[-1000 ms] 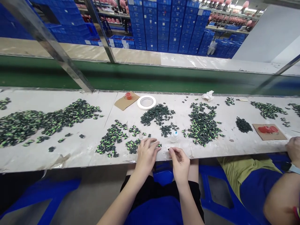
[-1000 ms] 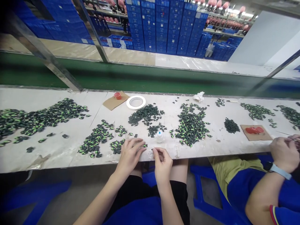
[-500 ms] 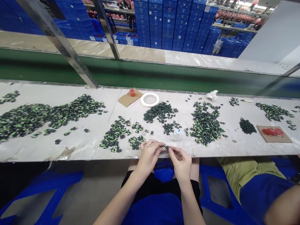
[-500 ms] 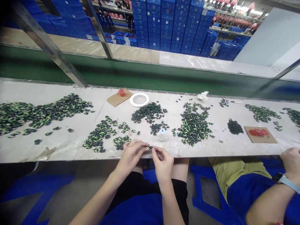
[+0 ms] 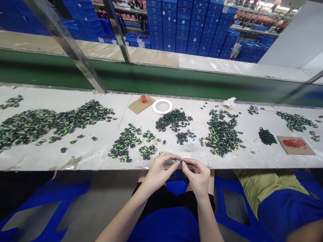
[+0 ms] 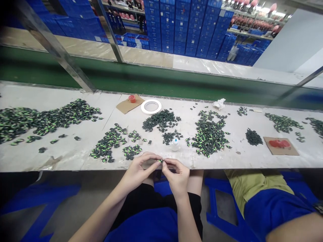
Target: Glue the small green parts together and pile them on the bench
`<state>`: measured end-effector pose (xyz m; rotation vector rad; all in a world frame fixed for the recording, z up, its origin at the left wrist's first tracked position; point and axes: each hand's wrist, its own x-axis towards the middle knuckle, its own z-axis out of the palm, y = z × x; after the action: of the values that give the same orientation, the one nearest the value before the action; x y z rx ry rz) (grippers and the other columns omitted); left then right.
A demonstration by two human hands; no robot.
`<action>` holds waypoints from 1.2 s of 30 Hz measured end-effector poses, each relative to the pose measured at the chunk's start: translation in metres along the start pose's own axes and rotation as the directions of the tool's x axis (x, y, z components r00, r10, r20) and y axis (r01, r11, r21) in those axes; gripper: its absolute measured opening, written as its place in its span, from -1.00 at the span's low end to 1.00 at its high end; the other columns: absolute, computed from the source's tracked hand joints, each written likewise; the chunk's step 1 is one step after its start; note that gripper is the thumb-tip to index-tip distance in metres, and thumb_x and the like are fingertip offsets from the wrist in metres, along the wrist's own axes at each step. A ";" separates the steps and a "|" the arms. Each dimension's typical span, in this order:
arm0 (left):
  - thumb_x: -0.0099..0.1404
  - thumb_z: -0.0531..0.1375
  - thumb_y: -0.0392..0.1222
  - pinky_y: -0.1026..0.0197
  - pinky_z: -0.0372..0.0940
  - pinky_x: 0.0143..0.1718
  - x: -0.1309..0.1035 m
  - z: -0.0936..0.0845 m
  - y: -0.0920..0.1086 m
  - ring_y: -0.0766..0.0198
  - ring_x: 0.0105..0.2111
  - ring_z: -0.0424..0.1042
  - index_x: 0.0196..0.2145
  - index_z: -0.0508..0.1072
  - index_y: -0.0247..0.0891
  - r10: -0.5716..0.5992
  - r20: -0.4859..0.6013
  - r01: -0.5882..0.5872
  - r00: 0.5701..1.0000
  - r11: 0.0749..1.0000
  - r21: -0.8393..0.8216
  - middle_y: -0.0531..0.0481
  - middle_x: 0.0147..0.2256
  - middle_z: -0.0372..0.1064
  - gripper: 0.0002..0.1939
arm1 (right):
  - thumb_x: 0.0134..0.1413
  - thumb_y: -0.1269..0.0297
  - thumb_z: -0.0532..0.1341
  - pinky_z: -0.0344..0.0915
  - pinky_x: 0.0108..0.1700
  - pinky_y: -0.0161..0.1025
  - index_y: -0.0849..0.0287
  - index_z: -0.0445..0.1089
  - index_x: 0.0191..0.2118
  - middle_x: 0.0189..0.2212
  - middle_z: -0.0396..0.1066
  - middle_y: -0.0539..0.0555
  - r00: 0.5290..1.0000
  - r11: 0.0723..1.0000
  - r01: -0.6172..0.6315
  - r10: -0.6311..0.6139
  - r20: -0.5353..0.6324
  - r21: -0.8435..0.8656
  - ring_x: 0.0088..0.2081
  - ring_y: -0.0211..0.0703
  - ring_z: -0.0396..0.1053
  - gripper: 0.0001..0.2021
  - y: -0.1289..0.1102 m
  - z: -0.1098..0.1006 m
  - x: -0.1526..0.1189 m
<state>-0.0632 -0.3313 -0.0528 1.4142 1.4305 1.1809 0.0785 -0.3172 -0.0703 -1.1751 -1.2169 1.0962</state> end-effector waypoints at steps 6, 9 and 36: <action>0.16 0.22 -0.22 0.15 0.39 -0.13 -0.002 -0.002 0.008 0.18 -0.23 0.48 -0.34 0.55 -0.19 -0.015 -0.005 0.015 1.000 0.999 -0.028 -0.07 -0.31 0.49 -0.89 | -0.14 0.34 0.36 0.55 -0.38 -0.21 0.17 0.52 -0.25 -0.44 0.57 0.05 0.995 0.997 0.071 -0.070 0.071 -0.014 -0.50 -0.18 0.51 -0.77 -0.007 -0.008 0.001; 0.16 0.22 -0.22 0.17 0.37 -0.14 -0.004 -0.003 0.012 0.19 -0.23 0.47 -0.35 0.54 -0.19 -0.006 0.001 0.006 1.000 1.000 -0.013 -0.06 -0.31 0.48 -0.90 | -0.13 0.37 0.35 0.55 -0.35 -0.20 0.16 0.50 -0.25 -0.44 0.57 0.04 0.989 0.998 0.068 -0.066 0.134 -0.012 -0.47 -0.18 0.52 -0.77 -0.013 -0.011 0.003; 0.26 0.19 -0.26 -0.11 0.06 0.00 0.039 -0.022 -0.016 -0.03 -0.07 0.33 -0.21 0.49 -0.19 0.054 -0.183 0.092 0.982 0.705 0.703 -0.12 -0.19 0.51 -0.87 | 0.03 0.14 0.29 0.39 -0.15 -0.06 0.16 0.44 -0.12 -0.07 0.36 0.20 0.878 0.762 0.295 -0.455 -0.152 -0.576 -0.05 0.02 0.36 -0.70 -0.001 -0.078 0.062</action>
<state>-0.0914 -0.2934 -0.0592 1.8135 2.1883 0.7690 0.1602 -0.2603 -0.0627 -1.3628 -1.4976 0.2530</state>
